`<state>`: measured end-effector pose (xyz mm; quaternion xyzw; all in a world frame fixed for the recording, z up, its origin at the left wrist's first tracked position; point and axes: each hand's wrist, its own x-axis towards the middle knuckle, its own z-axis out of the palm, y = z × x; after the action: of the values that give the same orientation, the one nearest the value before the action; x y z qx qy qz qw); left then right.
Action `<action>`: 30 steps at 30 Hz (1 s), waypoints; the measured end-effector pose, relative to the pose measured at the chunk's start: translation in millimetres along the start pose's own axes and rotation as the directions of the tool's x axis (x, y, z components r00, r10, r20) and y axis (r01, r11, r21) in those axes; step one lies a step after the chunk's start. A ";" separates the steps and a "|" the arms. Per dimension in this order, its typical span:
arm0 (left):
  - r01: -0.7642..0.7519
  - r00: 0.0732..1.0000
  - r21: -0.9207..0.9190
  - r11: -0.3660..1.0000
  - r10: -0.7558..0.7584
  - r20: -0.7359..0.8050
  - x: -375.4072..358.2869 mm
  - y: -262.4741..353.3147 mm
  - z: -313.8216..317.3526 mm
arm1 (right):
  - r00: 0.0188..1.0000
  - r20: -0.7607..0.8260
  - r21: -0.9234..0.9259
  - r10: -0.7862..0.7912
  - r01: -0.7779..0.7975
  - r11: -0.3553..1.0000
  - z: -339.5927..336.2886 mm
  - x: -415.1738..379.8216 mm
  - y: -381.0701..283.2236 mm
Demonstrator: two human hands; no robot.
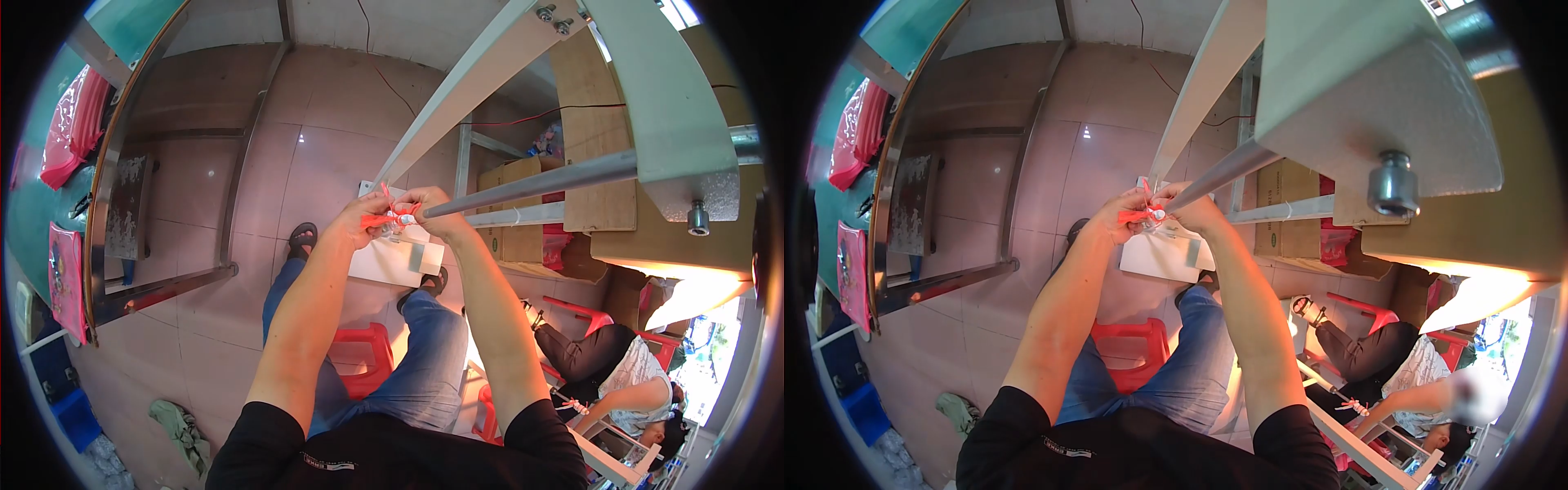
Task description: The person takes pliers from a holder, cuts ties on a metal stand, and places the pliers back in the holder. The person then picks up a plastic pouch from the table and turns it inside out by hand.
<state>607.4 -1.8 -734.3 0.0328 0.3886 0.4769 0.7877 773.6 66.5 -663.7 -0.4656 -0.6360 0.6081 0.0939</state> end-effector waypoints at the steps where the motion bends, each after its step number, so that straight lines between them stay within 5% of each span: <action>1: 0.017 1.000 0.025 1.000 -0.017 -0.006 0.0 0.7 -2.1 | 0.999 0.013 -0.065 -0.047 0.048 0.997 -0.1 2.9 3.5; 5: -0.003 1.000 0.041 0.999 0.003 -0.005 -3.1 2.3 -4.2 | 0.996 0.076 -0.147 0.052 -0.040 0.988 -8.8 -1.1 -6.4; 10: -0.046 0.999 0.100 0.994 0.045 0.016 2.8 1.7 -10.8 | 0.980 0.117 0.193 0.162 -0.183 0.964 -18.0 0.6 3.5; 13: -0.106 0.994 0.125 0.987 0.105 0.018 1.1 0.3 -7.7 | 0.976 -0.043 0.186 0.213 -0.202 0.962 -13.1 -1.4 3.6; 18: -0.214 0.977 0.262 0.941 0.210 0.044 -1.4 2.1 0.2 | 0.985 -0.026 0.107 0.171 -0.167 0.980 -4.9 0.3 10.1; 21: -0.294 0.955 0.441 0.848 0.283 0.092 -2.9 3.6 3.8 | 0.988 0.008 0.086 0.153 -0.153 0.984 -4.4 -0.1 11.6; 26: -0.396 0.900 0.772 0.497 0.379 0.218 -6.5 9.6 9.7 | 0.990 0.020 0.130 0.136 -0.138 0.982 1.0 -5.8 11.7; 30: -0.481 0.834 0.829 0.284 0.438 0.334 -2.7 11.4 6.6 | 0.996 -0.082 0.094 0.044 -0.036 0.995 7.9 -8.3 14.1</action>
<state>602.7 4.4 -723.4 0.5612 0.5362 0.4034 0.4846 779.5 52.8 -674.1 -0.4987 -0.5931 0.6186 0.1299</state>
